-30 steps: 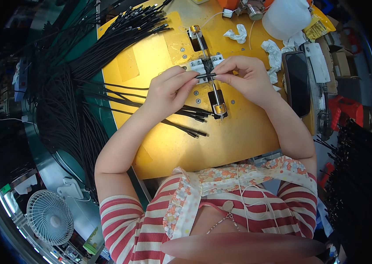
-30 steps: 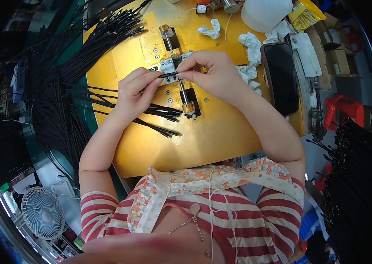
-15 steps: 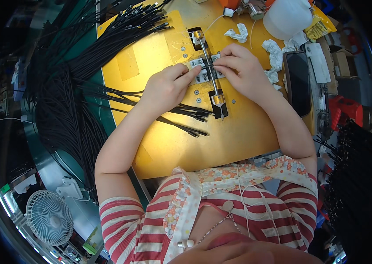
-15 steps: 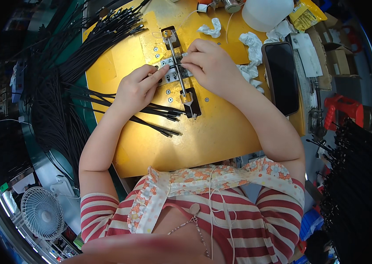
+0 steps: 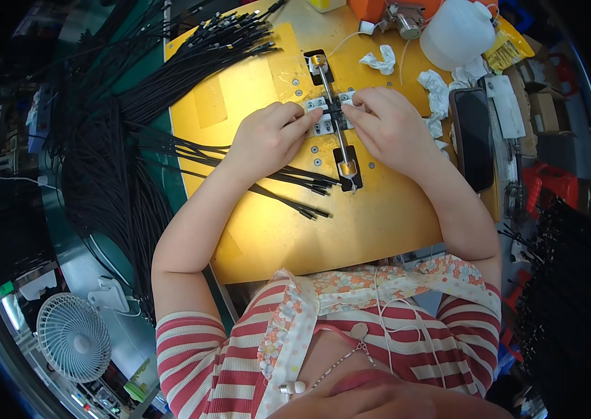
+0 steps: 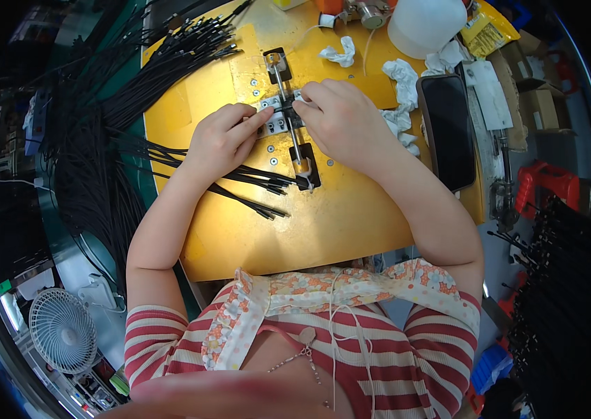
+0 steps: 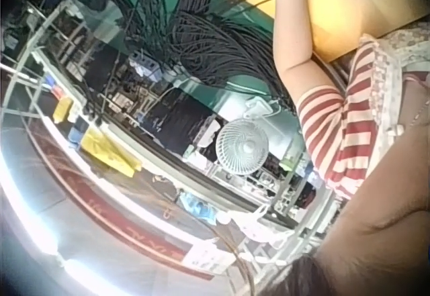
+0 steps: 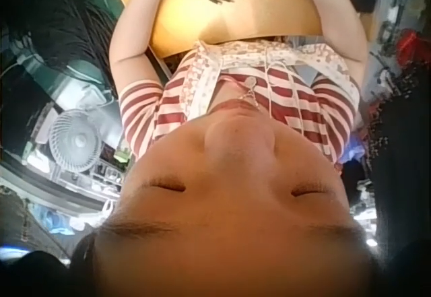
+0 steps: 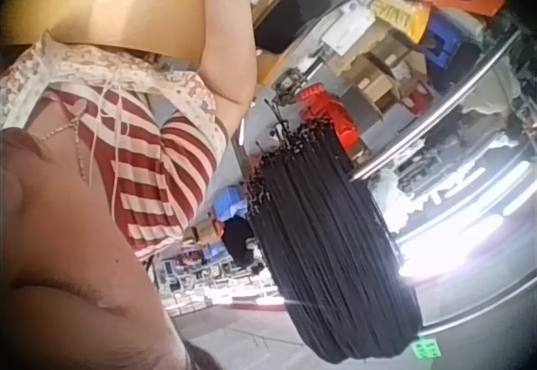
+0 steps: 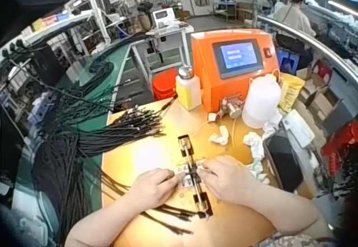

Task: Processing and assembling black electrical cables using a workbench-mounted machine.

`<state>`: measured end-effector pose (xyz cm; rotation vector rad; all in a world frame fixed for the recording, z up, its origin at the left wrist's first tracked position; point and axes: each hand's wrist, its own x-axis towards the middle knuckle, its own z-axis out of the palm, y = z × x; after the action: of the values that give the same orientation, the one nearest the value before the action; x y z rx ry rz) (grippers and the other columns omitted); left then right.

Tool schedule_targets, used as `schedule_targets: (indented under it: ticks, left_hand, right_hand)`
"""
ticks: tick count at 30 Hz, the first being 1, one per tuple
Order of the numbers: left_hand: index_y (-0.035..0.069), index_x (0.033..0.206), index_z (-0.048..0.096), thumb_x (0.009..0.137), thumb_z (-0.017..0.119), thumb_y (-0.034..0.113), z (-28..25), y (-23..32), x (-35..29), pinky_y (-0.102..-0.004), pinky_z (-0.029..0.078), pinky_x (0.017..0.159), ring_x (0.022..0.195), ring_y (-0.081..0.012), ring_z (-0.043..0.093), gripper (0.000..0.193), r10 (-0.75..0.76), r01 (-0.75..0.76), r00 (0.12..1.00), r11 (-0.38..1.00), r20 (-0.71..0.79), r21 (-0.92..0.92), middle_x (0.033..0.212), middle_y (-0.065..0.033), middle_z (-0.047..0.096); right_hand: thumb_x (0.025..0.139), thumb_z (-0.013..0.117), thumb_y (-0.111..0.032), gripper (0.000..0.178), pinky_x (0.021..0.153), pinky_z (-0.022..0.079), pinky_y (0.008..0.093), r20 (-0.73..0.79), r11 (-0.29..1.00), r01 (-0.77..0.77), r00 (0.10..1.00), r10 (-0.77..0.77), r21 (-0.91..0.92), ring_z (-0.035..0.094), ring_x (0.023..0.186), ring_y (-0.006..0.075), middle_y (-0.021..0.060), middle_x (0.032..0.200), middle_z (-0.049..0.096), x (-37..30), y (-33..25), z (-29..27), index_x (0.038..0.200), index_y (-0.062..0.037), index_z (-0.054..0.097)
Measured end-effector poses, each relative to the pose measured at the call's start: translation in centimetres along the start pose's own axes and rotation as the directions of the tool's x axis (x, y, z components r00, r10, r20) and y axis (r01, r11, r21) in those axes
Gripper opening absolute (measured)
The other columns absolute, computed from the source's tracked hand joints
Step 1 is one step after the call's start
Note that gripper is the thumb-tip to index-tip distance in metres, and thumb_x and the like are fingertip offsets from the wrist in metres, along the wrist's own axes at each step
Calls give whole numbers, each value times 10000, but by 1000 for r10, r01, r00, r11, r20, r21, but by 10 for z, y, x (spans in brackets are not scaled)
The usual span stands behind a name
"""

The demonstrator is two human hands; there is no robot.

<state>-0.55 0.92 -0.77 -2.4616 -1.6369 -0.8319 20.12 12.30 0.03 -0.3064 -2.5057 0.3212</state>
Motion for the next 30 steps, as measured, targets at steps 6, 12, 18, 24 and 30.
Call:
schedule_targets:
  ticks: [6, 12, 18, 24, 30]
  left_hand:
    - [80, 1129, 651, 737, 681, 70, -4, 3, -1, -298, 493, 607, 702, -188, 574, 394, 12, -15, 998, 998, 63, 53, 846, -36, 563]
    - [50, 1159, 618, 755, 684, 52, -9, 6, -5, -330, 502, 682, 758, -227, 593, 409, -19, 9, 992, 997, 128, 77, 906, -76, 583]
    - [14, 971, 588, 847, 650, 86, -19, 4, -17, -353, 489, 708, 763, -279, 586, 156, -243, 243, 970, 969, 4, 36, 874, -126, 570]
    - [4, 875, 631, 910, 626, 174, -66, 34, -27, -315, 488, 714, 803, -281, 617, 174, -220, 501, 768, 791, 601, -351, 869, -134, 611]
    - [28, 958, 632, 795, 642, 107, -73, -65, -25, -396, 517, 766, 853, -336, 619, 182, -374, 319, 923, 876, 92, 362, 965, -161, 616]
  right_hand:
    - [768, 642, -46, 191, 760, 489, 364, 15, 999, 28, 999, -28, 24, 594, 850, 253, 90, 914, 585, -5, 0, -1, 953, 0, 656]
    - [748, 643, -17, 212, 790, 492, 375, 25, 999, 18, 1000, -19, 39, 608, 882, 272, 111, 966, 599, -4, 1, -3, 959, 2, 650]
    - [758, 652, 12, 220, 787, 502, 374, 31, 998, 26, 999, -28, 64, 612, 907, 294, 130, 998, 617, -4, 3, -4, 978, 11, 641]
    - [746, 655, -18, 155, 751, 488, 364, -31, 999, 15, 999, -13, 40, 611, 851, 260, 105, 924, 609, -5, 6, -2, 898, 8, 638]
    - [749, 659, 18, 192, 755, 496, 369, -5, 998, 10, 1000, -9, 62, 613, 864, 291, 125, 964, 622, -1, 1, -7, 940, 11, 637]
